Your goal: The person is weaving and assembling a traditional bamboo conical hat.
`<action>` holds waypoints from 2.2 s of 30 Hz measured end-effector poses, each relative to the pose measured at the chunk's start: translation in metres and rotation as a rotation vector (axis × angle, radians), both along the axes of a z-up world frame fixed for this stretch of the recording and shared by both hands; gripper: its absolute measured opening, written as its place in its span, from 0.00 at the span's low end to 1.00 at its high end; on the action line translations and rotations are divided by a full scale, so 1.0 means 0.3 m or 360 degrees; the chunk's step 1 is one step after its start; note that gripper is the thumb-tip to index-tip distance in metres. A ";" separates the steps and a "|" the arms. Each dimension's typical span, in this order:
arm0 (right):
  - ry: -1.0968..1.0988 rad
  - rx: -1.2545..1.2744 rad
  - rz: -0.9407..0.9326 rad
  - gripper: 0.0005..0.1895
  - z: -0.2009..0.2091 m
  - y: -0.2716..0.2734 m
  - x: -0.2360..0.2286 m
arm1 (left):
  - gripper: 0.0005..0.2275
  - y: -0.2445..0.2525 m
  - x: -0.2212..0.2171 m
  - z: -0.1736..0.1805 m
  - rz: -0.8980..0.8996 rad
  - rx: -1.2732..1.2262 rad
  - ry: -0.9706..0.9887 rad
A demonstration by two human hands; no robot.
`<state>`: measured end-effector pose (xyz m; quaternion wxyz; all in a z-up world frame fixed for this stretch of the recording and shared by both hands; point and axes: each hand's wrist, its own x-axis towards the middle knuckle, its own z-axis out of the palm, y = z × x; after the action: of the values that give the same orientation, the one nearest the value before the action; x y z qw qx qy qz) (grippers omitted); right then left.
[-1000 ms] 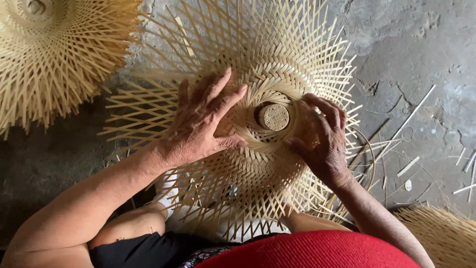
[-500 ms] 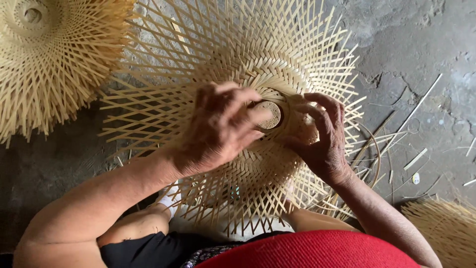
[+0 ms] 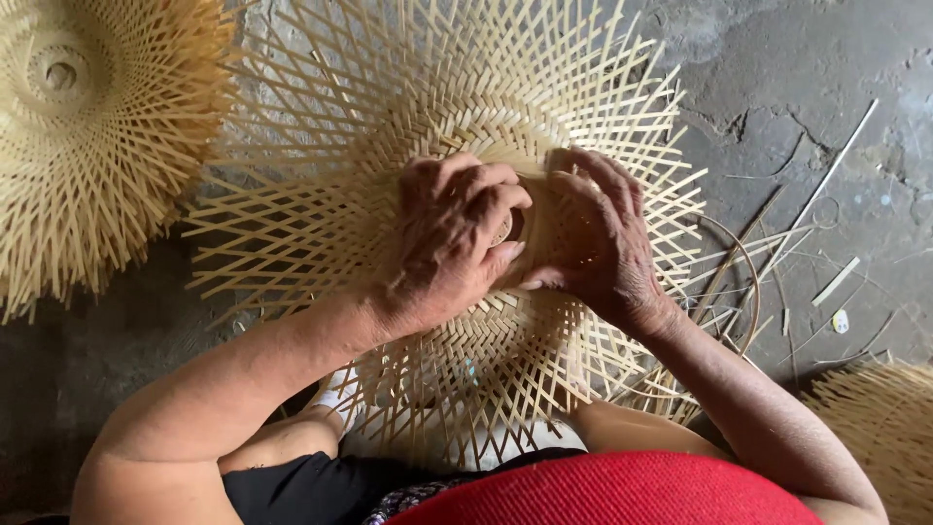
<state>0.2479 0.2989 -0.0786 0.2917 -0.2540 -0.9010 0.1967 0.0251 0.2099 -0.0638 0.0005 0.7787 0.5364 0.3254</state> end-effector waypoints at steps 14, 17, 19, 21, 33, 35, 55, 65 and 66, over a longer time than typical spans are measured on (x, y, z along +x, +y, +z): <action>-0.0456 -0.0024 0.0144 0.73 0.052 -0.044 -0.029 | 0.64 -0.118 -0.193 -0.013 0.0047 -0.0373 0.0089; -0.0534 -0.0041 0.0106 0.72 0.074 -0.051 -0.035 | 0.64 -0.108 -0.187 -0.005 0.0087 -0.0440 0.0210; -0.0560 -0.0053 0.0100 0.71 0.090 -0.063 -0.041 | 0.64 -0.110 -0.177 -0.022 0.0111 -0.0431 0.0259; -0.0543 -0.0081 0.0079 0.72 0.114 -0.073 -0.054 | 0.64 -0.104 -0.170 -0.034 0.0127 -0.0464 0.0318; -0.0420 -0.0093 0.0083 0.70 0.083 -0.076 -0.041 | 0.60 -0.095 -0.160 0.029 0.0158 -0.0520 0.0290; -0.0443 -0.0090 0.0076 0.69 0.063 -0.068 -0.033 | 0.59 -0.101 -0.162 0.045 0.0151 -0.0539 0.0290; -0.0382 -0.0002 0.0135 0.68 0.028 -0.046 -0.016 | 0.57 -0.102 -0.170 0.044 0.0132 -0.0505 0.0272; -0.0439 0.0002 0.0167 0.69 0.038 -0.026 -0.013 | 0.57 -0.123 -0.149 0.063 0.0223 -0.0532 0.0311; -0.0456 0.0004 0.0168 0.69 0.039 -0.026 -0.014 | 0.57 -0.123 -0.149 0.063 0.0234 -0.0538 0.0315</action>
<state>0.2437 0.2910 -0.0668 0.1497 -0.2314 -0.9457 0.1723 -0.0195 0.1729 -0.0450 0.0545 0.7545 0.6362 0.1518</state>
